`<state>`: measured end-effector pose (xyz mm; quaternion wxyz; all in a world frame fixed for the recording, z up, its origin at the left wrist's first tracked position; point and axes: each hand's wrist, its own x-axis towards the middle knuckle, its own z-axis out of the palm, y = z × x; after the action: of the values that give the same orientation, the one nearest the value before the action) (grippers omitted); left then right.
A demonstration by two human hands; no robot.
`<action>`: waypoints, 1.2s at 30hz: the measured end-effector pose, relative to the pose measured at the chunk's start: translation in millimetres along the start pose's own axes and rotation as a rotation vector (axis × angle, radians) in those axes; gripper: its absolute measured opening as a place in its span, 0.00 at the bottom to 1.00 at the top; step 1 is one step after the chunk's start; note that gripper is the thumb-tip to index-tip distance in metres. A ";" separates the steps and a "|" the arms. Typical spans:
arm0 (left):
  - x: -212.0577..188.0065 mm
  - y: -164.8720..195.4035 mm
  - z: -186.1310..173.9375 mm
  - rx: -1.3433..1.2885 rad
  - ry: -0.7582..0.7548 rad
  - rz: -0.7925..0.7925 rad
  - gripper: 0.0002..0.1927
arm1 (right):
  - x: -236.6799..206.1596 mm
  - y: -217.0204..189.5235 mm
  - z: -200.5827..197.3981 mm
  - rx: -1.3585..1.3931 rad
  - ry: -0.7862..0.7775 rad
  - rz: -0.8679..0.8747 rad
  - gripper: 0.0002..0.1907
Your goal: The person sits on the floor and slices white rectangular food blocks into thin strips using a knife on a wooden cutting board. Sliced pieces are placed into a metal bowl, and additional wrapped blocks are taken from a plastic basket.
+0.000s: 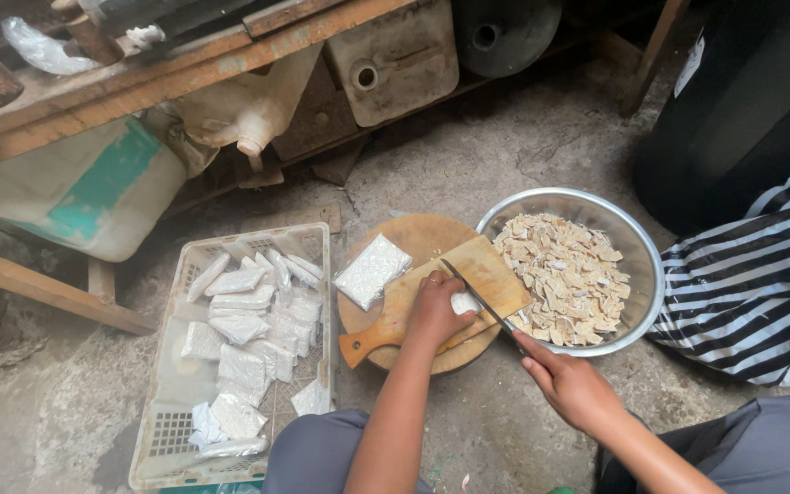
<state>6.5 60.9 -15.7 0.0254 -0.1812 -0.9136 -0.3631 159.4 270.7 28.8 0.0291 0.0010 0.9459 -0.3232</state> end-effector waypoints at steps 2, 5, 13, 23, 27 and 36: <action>-1.0 -0.6 1.3 -0.003 0.009 0.012 0.25 | 11.1 -0.3 2.9 0.016 -0.022 -0.022 0.27; -2.2 -1.3 2.3 -0.014 0.034 0.042 0.25 | 37.5 -4.2 15.7 -0.132 -0.156 0.170 0.29; -4.4 -5.1 1.3 -0.058 0.079 0.091 0.23 | 75.4 7.4 29.6 0.213 -0.031 0.066 0.25; -2.7 -5.6 3.4 -0.054 0.053 0.059 0.23 | 22.0 -2.5 10.0 -0.122 -0.148 0.150 0.28; -4.6 -5.2 3.3 -0.086 0.047 0.042 0.24 | 41.2 -6.3 23.0 -0.051 -0.081 0.077 0.28; -4.0 -5.9 -4.9 -0.091 0.046 0.100 0.22 | 64.4 -7.3 23.8 0.154 -0.134 0.176 0.26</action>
<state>7.7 52.4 -16.7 0.0560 -0.2192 -0.8853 -0.4064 96.2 249.3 11.0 0.1203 0.0649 0.9104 -0.3905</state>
